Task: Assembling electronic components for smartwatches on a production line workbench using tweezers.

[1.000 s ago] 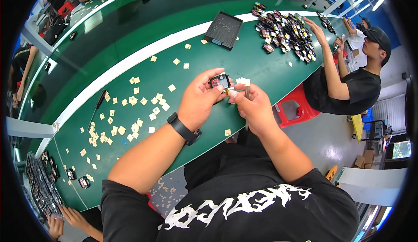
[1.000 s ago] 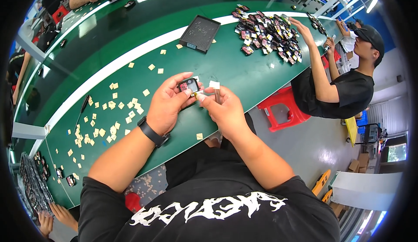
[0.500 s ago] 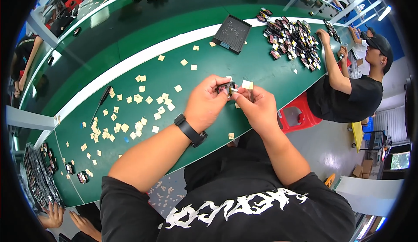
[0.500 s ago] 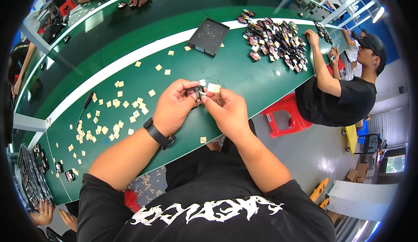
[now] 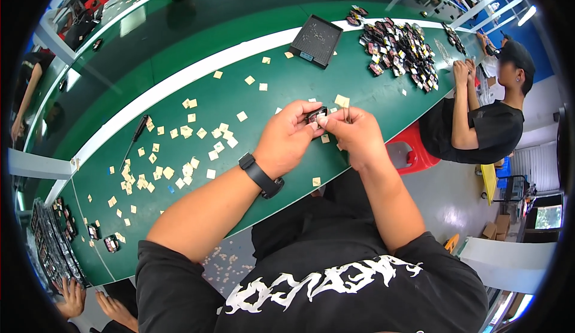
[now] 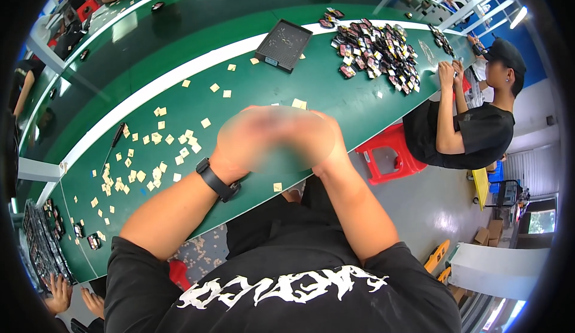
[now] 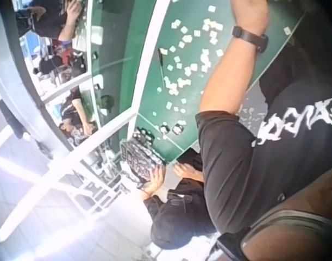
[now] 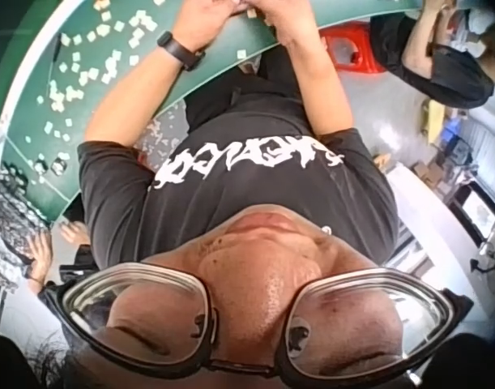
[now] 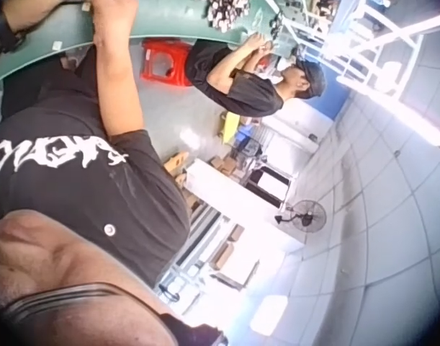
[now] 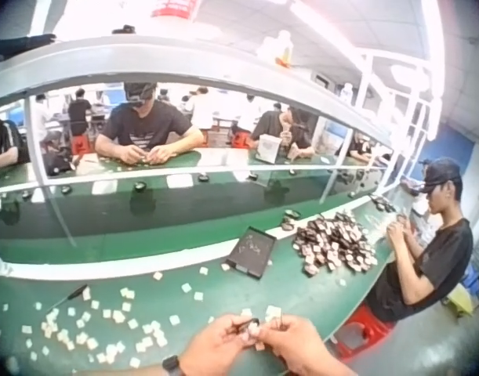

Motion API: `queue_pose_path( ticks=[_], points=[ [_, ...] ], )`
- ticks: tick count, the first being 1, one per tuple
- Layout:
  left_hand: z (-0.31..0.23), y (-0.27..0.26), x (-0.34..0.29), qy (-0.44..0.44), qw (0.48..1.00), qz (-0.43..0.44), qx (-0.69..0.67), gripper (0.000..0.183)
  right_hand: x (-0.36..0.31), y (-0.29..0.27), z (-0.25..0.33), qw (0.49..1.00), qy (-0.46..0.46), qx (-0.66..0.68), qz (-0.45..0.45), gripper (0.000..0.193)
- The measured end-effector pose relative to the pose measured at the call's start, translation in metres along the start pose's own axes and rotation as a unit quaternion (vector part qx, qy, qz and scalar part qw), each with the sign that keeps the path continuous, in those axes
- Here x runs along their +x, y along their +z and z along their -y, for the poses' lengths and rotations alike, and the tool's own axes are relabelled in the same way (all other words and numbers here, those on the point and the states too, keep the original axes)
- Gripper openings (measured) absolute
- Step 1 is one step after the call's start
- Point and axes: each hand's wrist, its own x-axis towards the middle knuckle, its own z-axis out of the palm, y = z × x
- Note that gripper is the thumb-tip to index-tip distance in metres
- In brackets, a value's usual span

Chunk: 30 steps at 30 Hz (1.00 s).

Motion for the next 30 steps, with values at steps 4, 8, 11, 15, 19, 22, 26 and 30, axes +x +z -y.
queue_pose_path(
  ticks=[4,8,11,15,19,22,26,30],
  points=[
    [-0.004,0.0,0.002,-0.046,0.999,0.026,0.0,0.035,0.007,-0.01,-0.003,1.0,0.008,0.015,0.007,0.03],
    [-0.005,-0.002,0.005,-0.062,0.997,0.039,0.0,0.035,0.007,-0.011,0.001,0.999,0.023,0.016,0.037,0.031],
    [-0.006,-0.003,0.009,-0.067,0.996,0.054,0.023,0.036,0.01,-0.013,0.002,0.997,0.059,0.008,0.046,0.033],
    [0.0,-0.007,0.011,-0.057,0.995,0.067,0.041,0.033,0.006,-0.008,0.002,0.998,0.056,0.018,0.029,0.033],
    [0.002,-0.004,0.004,-0.027,0.99,0.034,0.132,0.028,-0.001,-0.015,0.002,0.995,0.045,0.059,0.061,0.028],
    [-0.004,0.007,0.003,-0.038,0.98,0.027,0.192,0.023,0.002,-0.021,-0.003,0.993,0.051,0.081,0.072,0.025],
    [-0.018,0.01,0.001,-0.089,0.974,0.036,0.207,0.021,0.002,-0.026,0.0,0.989,0.031,0.057,0.133,0.021],
    [-0.023,0.01,-0.002,-0.129,0.983,0.056,0.116,0.018,0.003,-0.039,0.0,0.978,0.032,0.015,0.204,0.019]
  ],
)
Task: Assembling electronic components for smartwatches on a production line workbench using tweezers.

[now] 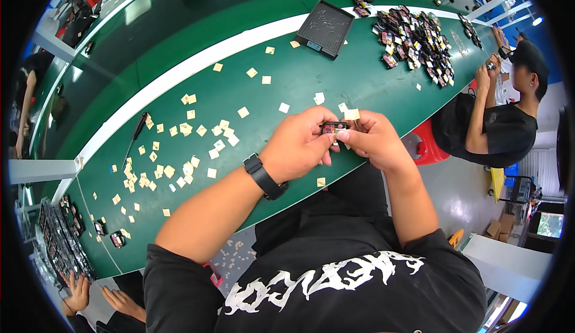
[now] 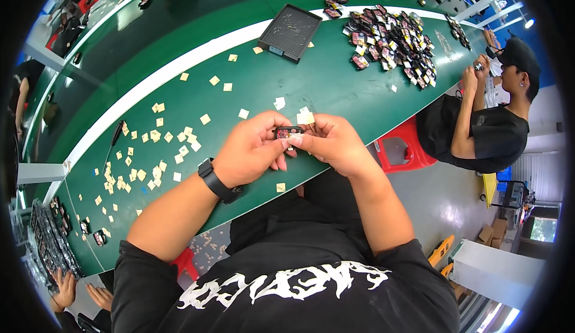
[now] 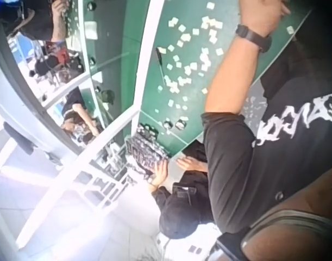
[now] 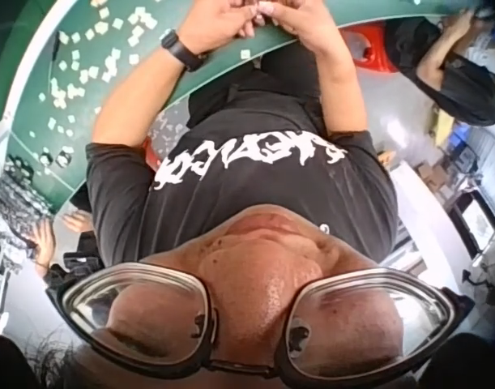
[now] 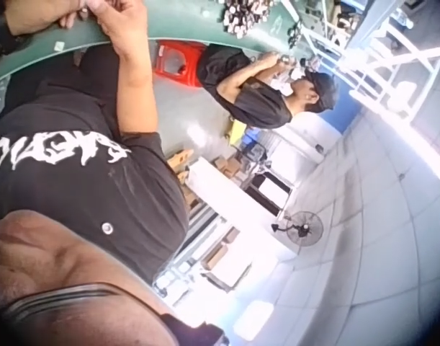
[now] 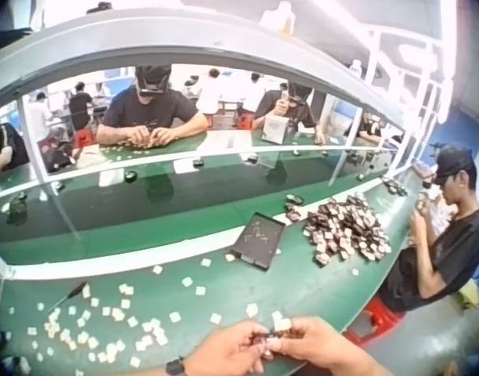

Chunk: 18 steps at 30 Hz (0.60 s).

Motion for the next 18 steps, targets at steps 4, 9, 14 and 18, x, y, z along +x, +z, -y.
queue_pose_path(
  ticks=[4,9,14,18],
  points=[
    [0.008,-0.002,-0.001,0.012,1.0,-0.001,-0.022,0.024,0.001,-0.009,0.003,0.999,0.026,0.031,0.015,0.017],
    [0.01,-0.01,0.003,0.012,0.997,0.006,-0.072,0.04,0.02,-0.074,0.008,0.831,-0.151,-0.413,-0.341,0.026],
    [0.005,-0.006,0.003,0.027,0.997,0.006,-0.073,0.042,0.048,-0.123,0.003,0.565,-0.31,-0.652,-0.399,0.03],
    [0.007,-0.002,0.001,0.041,0.998,-0.019,-0.041,0.042,0.059,-0.146,-0.004,0.568,-0.287,-0.681,-0.361,0.024]
  ],
)
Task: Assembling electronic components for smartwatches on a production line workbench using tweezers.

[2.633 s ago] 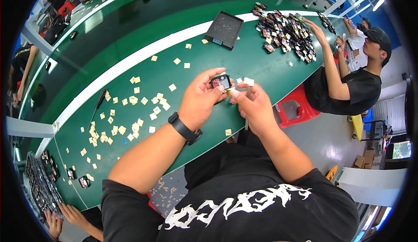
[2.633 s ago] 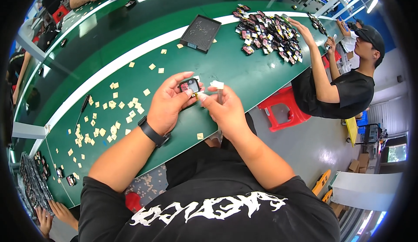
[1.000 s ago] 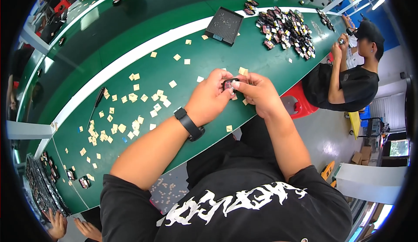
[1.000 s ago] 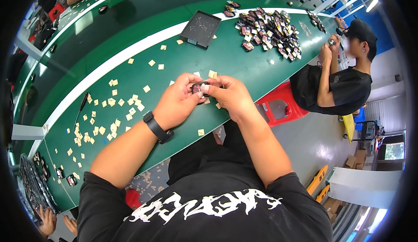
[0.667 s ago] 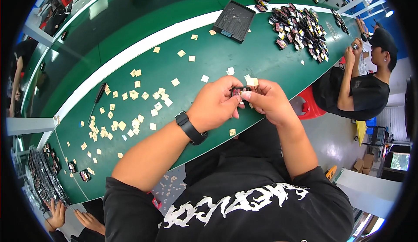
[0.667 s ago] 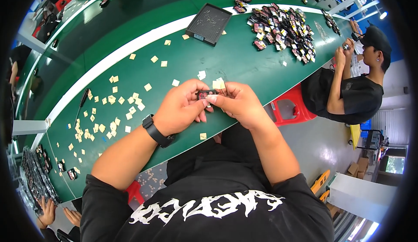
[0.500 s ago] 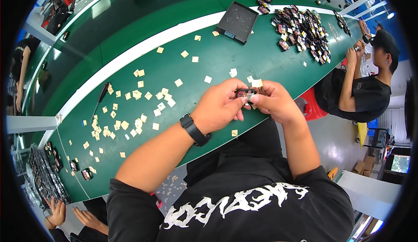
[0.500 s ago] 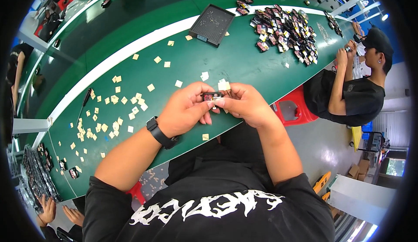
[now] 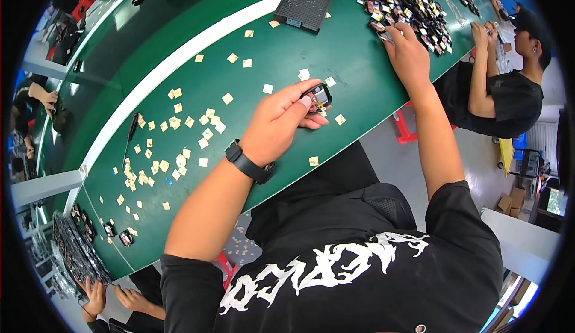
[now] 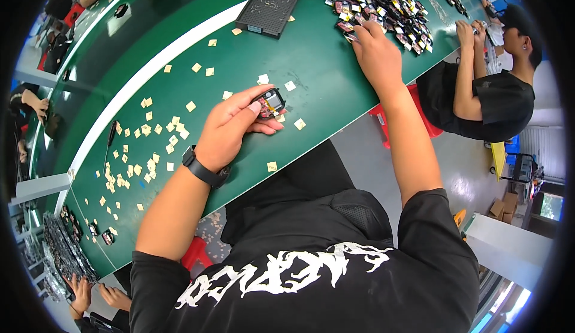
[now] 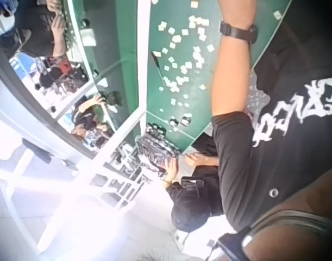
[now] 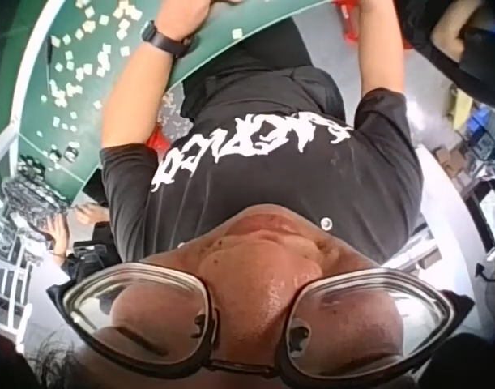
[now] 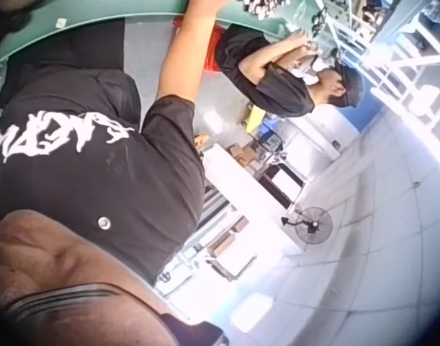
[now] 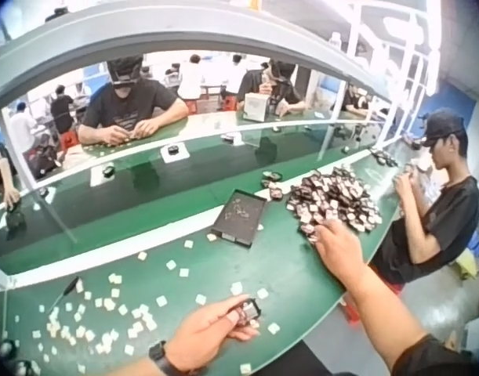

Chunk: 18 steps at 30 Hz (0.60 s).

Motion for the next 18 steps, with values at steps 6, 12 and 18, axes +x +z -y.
queue_pose_path(
  ticks=[6,12,18],
  points=[
    [0.003,0.001,-0.002,0.037,0.998,-0.02,0.045,0.041,0.007,-0.002,-0.01,0.995,-0.101,-0.004,-0.004,0.018],
    [-0.004,-0.007,-0.026,0.048,0.986,-0.081,0.136,0.038,0.025,0.001,-0.004,0.976,-0.21,0.061,0.012,0.024],
    [-0.011,-0.033,-0.107,0.117,0.892,-0.429,0.079,0.031,0.012,0.022,-0.047,0.963,-0.24,0.12,-0.005,0.026]
  ],
)
